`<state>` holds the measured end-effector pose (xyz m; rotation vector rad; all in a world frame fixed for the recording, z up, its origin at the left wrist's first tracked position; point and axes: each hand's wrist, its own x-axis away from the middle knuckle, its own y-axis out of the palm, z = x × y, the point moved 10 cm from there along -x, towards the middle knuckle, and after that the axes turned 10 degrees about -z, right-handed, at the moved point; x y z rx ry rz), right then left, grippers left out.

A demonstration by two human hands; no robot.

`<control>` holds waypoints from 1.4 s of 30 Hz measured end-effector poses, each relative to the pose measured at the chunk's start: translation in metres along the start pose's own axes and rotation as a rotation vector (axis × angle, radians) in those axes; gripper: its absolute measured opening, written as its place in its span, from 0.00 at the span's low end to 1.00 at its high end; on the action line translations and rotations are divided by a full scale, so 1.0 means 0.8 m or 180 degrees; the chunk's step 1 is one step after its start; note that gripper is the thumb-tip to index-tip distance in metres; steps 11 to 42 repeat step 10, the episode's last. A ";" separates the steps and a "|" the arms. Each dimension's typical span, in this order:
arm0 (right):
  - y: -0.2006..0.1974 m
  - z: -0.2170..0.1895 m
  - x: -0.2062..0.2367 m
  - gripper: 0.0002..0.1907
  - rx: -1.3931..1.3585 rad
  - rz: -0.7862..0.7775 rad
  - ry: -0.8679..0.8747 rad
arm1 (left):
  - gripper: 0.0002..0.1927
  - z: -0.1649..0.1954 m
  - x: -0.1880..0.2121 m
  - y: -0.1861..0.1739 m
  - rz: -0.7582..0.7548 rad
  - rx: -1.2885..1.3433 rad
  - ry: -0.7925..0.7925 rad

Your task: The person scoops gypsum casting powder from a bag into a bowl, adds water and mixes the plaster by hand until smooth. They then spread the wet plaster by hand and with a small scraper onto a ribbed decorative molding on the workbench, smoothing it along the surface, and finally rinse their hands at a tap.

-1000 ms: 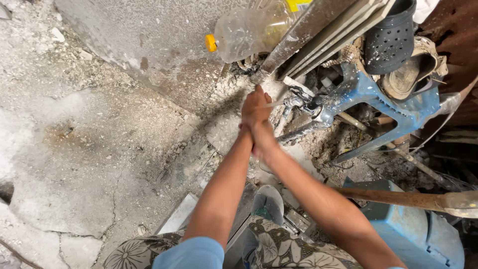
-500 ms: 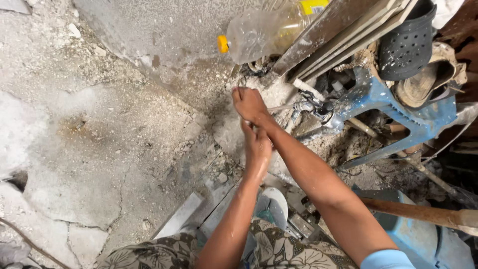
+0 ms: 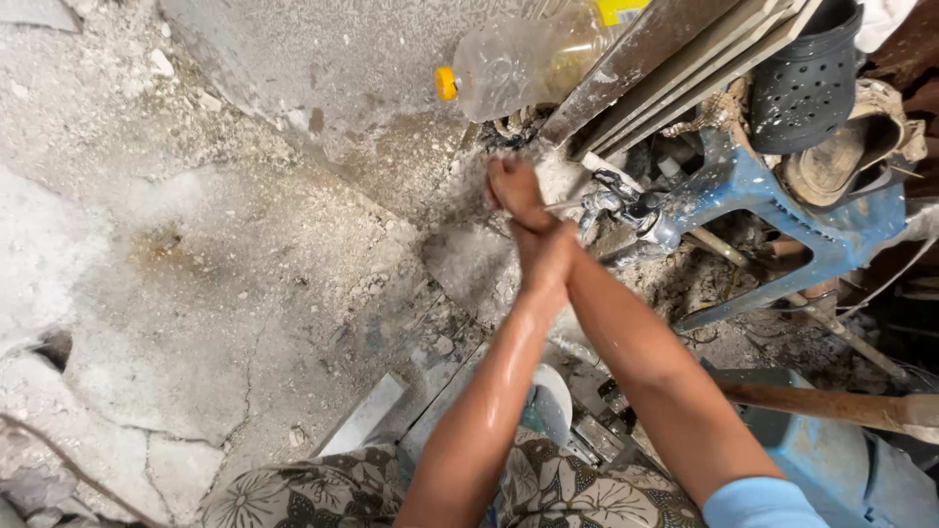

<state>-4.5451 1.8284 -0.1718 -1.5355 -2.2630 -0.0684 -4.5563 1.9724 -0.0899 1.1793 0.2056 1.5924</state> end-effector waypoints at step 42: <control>0.070 0.047 0.175 0.32 -0.2420 -0.0307 0.0883 | 0.13 0.082 -0.151 -0.161 0.1577 -0.3161 0.1159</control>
